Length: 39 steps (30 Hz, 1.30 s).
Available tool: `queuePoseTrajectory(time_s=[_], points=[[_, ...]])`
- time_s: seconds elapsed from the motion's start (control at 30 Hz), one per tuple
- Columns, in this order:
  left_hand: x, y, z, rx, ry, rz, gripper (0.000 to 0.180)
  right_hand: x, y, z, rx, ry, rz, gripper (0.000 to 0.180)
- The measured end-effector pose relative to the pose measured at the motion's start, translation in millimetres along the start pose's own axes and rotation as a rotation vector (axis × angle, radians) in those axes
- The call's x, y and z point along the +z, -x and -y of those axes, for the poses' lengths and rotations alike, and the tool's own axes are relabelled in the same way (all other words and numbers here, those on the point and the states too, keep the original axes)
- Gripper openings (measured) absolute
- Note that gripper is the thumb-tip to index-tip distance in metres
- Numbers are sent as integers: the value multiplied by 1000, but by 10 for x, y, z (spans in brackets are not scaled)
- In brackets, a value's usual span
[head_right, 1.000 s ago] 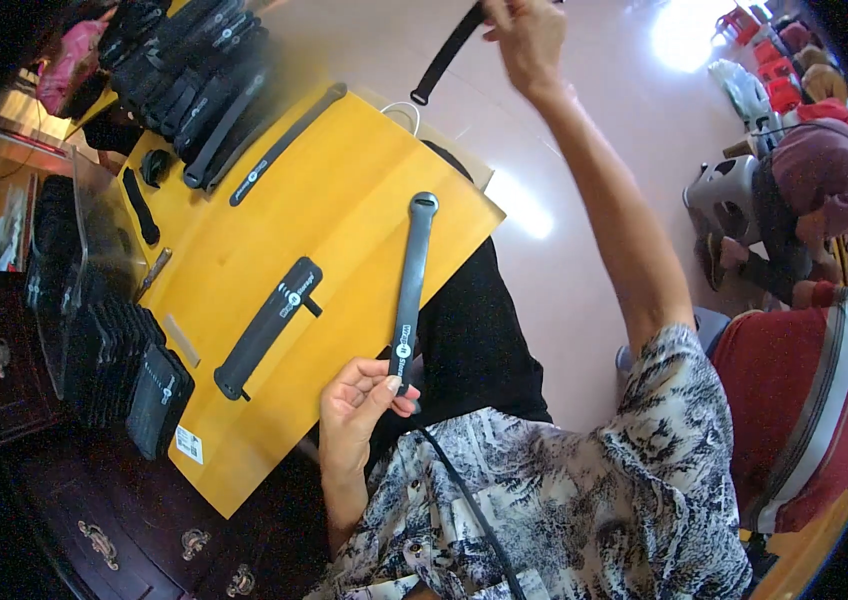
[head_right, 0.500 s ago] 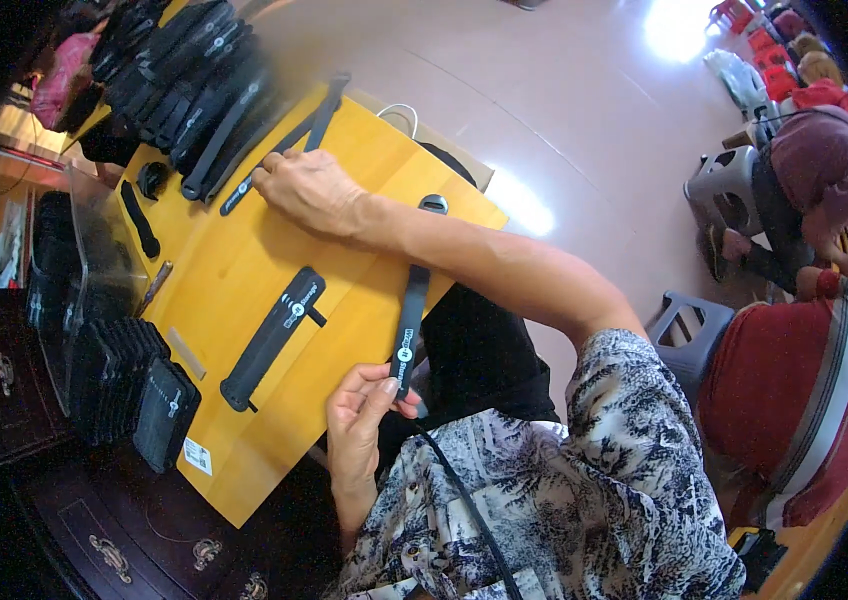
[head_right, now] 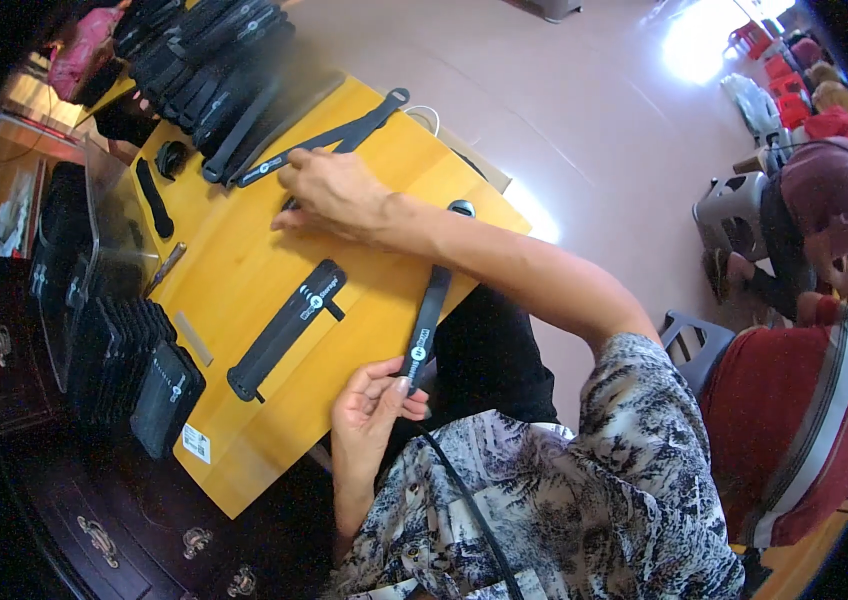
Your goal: Inspecting and sorting black straps at a manufacturing workstation.
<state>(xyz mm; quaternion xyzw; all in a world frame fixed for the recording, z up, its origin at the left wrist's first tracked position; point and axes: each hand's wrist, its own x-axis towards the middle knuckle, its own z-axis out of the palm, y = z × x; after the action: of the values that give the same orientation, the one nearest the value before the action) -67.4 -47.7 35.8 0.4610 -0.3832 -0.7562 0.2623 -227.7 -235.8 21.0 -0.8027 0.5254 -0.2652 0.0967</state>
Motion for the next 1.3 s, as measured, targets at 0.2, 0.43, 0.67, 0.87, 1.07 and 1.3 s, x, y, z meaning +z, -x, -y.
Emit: queuePoseTrajectory(time_s=[0.2, 0.43, 0.67, 0.87, 1.07, 1.3], points=[[-109, -89, -218, 306, -611, -247, 19, -295, 120, -353, 51, 74, -9, 24], [-140, -545, -800, 660, -1159, -381, 14, -22, 150, -517, -202, 182, -10, 23], [-605, -1909, -1331, 1112, -1352, -289, 17, 65, -1, -502, -229, 182, -5, 19], [-669, -2210, -1285, 938, -1256, -176, 16, -92, 66, -528, -181, 178, -16, 16], [-684, -2232, -1176, 1074, -1265, -229, 11, -520, 210, -631, -207, -95, 129, 14], [-678, -2236, -1136, 1050, -1158, -215, 9, -599, 183, -1318, 444, -1435, -355, 10]])
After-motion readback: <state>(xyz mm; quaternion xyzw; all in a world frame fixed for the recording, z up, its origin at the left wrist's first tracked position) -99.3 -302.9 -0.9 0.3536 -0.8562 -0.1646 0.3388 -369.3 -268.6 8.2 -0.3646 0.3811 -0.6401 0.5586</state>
